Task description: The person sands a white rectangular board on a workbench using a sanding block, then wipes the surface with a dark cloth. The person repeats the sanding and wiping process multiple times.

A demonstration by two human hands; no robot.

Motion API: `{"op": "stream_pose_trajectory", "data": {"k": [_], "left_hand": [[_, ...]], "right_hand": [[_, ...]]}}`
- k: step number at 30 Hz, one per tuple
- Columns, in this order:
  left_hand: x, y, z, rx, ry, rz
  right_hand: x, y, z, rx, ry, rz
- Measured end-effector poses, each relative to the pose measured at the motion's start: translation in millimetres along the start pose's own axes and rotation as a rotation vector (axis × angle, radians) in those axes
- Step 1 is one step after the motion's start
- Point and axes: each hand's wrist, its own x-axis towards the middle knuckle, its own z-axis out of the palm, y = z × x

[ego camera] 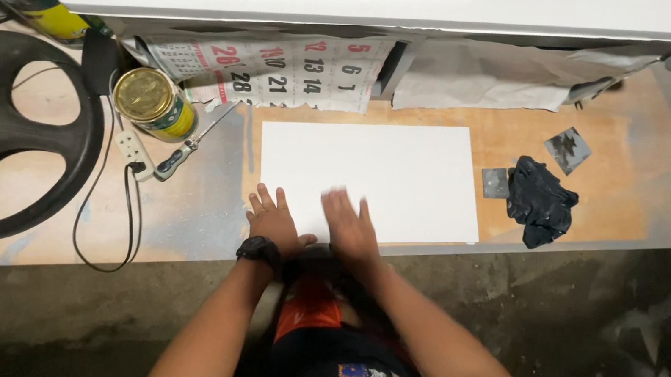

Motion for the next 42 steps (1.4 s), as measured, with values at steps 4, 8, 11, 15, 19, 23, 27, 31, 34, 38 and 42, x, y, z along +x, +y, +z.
{"op": "stream_pose_trajectory", "data": {"k": [4,8,11,15,19,23,27,31,34,38,42], "left_hand": [[-4.8,1.7,-2.3,-0.002,0.008,0.003],[2.1,0.6,2.5,-0.016,0.028,-0.012],[3.6,2.2,6.6,-0.005,0.022,-0.013],[7.0,0.1,5.7,-0.01,0.026,-0.003],[4.5,3.0,4.2,-0.031,0.025,-0.025],[6.7,2.5,6.4,-0.054,0.028,-0.047],[4.1,5.0,2.5,-0.05,0.026,-0.051],[-2.4,6.9,-5.3,-0.024,-0.014,-0.052],[-0.3,5.9,-8.1,-0.056,-0.009,-0.034],[7.0,6.6,0.0,-0.018,0.002,-0.053],[12.0,6.1,5.3,0.004,-0.009,-0.054]], "right_hand": [[-50.9,-13.0,-2.9,-0.049,-0.116,-0.022],[-5.3,20.2,32.0,0.031,-0.126,-0.013],[75.2,35.3,18.6,0.241,-0.505,0.218],[83.8,21.7,11.6,0.247,-0.632,0.266],[-20.1,-12.8,-7.7,0.033,0.007,-0.019],[-28.5,-1.0,8.6,-0.094,-0.06,-0.088],[61.9,32.3,21.5,0.305,-0.62,0.293],[85.0,23.0,4.5,0.237,-0.853,0.405],[-1.8,7.8,30.4,-0.108,0.244,0.073],[-38.1,4.0,-4.5,-0.132,-0.262,0.04],[9.4,54.6,57.7,-0.077,0.04,0.055]]}}
